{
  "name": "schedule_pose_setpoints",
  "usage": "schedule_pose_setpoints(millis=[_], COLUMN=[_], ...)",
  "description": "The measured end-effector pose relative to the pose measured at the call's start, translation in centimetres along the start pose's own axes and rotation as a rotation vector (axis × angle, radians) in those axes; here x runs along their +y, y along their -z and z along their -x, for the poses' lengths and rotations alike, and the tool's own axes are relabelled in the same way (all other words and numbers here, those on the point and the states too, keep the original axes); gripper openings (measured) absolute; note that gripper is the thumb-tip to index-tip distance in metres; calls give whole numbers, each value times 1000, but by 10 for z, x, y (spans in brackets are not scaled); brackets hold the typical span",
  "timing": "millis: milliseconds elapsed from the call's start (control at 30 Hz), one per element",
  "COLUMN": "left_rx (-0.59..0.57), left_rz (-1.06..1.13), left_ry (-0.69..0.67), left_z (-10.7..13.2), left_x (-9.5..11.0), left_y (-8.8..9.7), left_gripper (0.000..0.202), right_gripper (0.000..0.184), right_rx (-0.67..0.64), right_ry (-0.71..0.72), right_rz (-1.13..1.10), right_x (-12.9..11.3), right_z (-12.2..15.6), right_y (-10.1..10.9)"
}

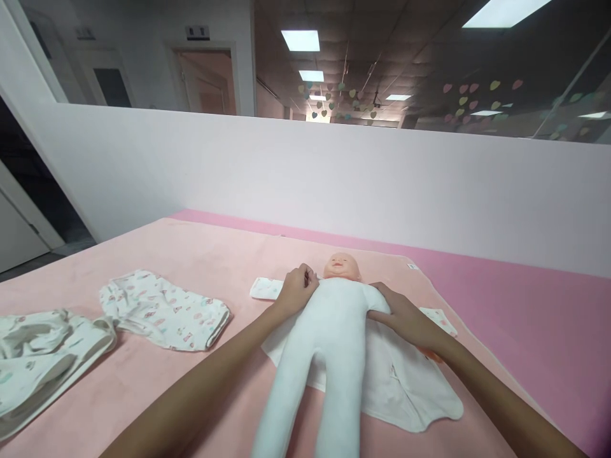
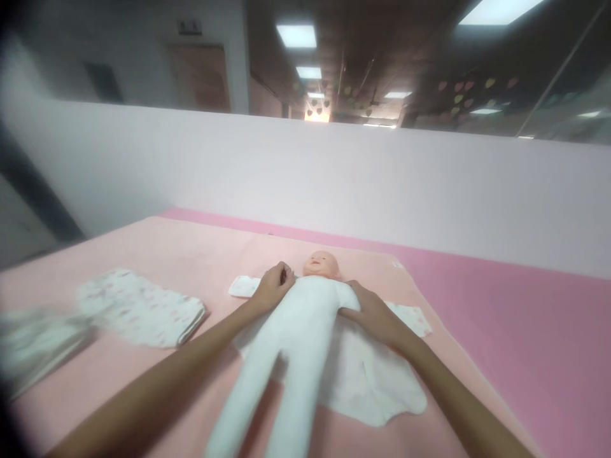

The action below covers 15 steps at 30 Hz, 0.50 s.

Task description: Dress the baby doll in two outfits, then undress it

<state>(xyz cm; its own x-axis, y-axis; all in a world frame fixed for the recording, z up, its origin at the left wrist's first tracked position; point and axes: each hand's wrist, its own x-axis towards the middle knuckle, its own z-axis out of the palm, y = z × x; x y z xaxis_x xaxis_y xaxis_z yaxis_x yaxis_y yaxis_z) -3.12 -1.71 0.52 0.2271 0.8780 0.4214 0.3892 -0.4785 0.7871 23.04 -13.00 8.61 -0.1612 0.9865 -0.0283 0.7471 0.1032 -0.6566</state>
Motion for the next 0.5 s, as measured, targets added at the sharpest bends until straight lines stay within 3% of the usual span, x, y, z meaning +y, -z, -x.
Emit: schedule_pose_setpoints(millis=[100,233,367,500], left_rx=[-88,-237,-295,-406], left_rz=[14,-139,-241,-262], left_ry=[27,-20,6,75], left_z=[-6,-17,-22,-18], left_x=[0,-2,-16,-35], left_y=[10,29,50,55], left_gripper=[16,23,30,44], right_gripper=[45,49,44,41], right_rx=[1,-2,-60,-126], right_ry=[2,-6,-26,-59], right_rz=[-13,-35,3,90], right_x=[5,20,38,49], right_z=[-8,-12,-17,-24], right_y=[-2,-3,-7,-11])
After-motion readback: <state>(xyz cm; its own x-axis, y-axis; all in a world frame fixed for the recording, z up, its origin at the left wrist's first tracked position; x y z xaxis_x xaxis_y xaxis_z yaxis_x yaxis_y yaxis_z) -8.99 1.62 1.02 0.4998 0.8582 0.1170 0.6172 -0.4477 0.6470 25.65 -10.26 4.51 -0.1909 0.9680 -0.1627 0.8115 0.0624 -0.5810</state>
